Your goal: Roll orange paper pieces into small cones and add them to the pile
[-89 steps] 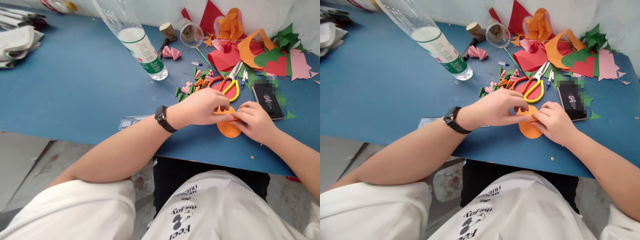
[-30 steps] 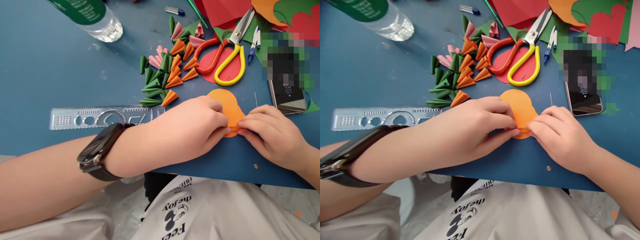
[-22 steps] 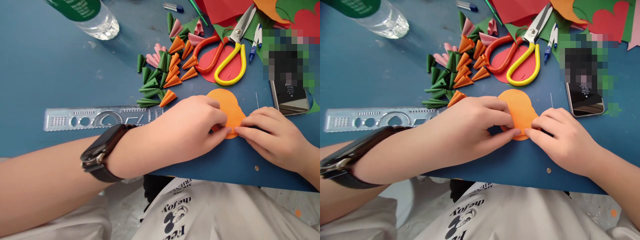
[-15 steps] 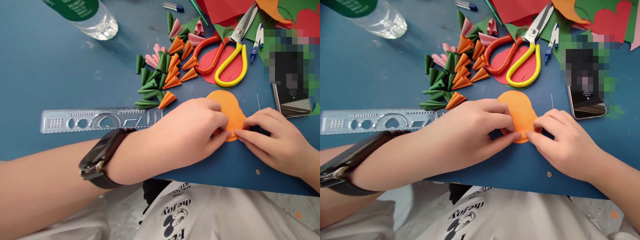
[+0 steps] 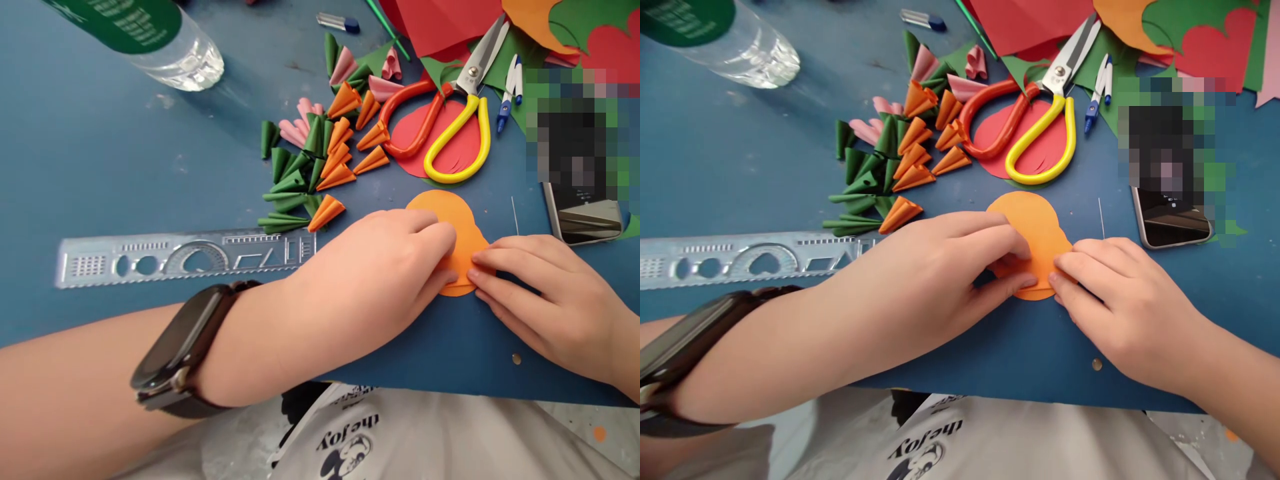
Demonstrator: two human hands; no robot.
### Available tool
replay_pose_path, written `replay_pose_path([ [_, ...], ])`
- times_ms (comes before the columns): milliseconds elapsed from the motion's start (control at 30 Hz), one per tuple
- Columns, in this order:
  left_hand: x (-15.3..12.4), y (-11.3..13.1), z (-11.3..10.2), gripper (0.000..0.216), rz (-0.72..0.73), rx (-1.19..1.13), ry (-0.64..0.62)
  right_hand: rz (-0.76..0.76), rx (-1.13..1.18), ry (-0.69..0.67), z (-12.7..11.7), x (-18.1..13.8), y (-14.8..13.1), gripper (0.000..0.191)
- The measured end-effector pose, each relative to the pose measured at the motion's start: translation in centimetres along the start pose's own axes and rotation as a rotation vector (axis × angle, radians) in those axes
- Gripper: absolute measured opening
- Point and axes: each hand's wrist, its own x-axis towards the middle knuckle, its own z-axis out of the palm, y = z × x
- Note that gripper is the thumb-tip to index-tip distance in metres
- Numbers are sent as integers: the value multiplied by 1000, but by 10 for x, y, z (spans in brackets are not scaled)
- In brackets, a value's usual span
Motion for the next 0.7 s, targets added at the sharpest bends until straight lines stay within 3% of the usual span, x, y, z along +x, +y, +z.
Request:
replay_pose_path([
  [700, 4, -2, -1, 19, -35, -53, -91, 30, -1, -34, -3, 0, -1, 20],
])
